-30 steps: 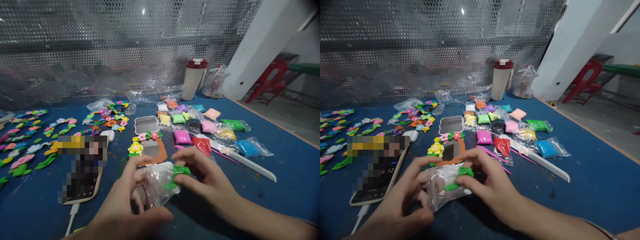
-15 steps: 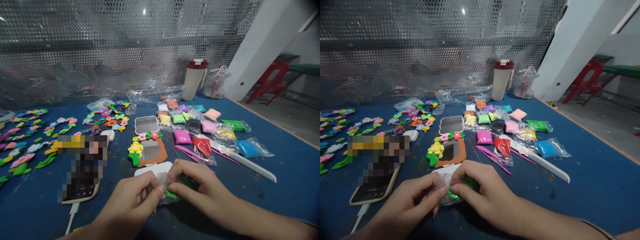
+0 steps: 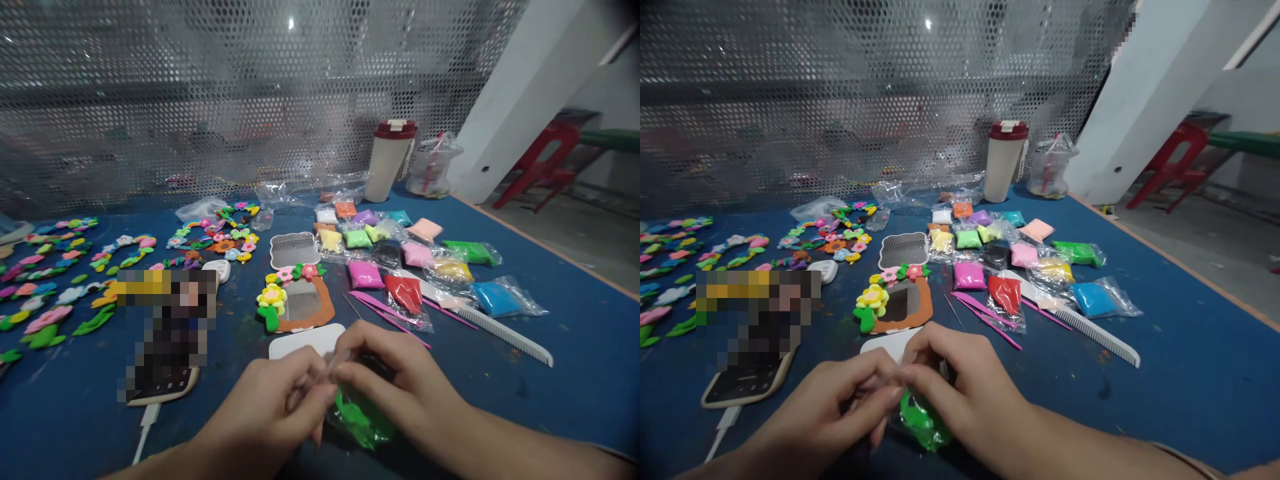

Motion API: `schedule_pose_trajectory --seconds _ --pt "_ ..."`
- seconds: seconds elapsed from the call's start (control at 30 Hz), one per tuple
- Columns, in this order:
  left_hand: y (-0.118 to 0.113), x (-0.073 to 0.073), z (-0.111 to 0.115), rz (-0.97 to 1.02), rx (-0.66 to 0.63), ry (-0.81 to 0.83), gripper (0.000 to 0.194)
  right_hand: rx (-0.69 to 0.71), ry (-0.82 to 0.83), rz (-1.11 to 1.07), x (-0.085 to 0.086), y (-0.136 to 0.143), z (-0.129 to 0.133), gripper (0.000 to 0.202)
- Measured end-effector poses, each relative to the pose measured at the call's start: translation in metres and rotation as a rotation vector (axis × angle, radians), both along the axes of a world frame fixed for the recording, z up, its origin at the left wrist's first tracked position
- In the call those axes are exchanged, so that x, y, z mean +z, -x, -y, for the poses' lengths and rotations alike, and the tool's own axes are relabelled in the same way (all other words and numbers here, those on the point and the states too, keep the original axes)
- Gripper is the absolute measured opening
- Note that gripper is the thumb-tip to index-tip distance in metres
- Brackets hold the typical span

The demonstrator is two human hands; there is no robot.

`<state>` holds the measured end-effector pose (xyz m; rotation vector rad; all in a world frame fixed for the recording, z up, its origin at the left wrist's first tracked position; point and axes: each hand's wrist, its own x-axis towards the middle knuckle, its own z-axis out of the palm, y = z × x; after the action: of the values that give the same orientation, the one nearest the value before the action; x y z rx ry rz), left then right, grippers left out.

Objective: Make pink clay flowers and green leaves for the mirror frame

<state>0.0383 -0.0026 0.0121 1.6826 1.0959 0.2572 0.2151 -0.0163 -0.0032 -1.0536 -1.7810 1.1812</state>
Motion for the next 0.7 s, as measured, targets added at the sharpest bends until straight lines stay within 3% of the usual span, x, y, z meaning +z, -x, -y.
schedule_pose_trajectory --seconds 0.2,0.47,0.6,0.7 --pt "0.0027 -0.0012 -0.0010 0.164 0.228 0.083 0.022 -0.101 0.005 -0.097 -0.0007 -0.0021 0.0015 0.015" --pt "0.0037 0.0033 0.0042 0.084 0.100 -0.057 0.027 -0.060 0.037 -0.060 -0.0019 0.0007 0.0073 0.017" --pt "0.0047 -0.0012 -0.0001 0.120 0.156 -0.006 0.023 0.041 0.024 -0.011 0.0018 -0.0005 0.0038 0.019" --pt "0.0058 -0.0025 -0.0032 0.138 0.238 0.025 0.022 -0.003 0.025 -0.044 0.0031 -0.0009 0.0001 0.023"
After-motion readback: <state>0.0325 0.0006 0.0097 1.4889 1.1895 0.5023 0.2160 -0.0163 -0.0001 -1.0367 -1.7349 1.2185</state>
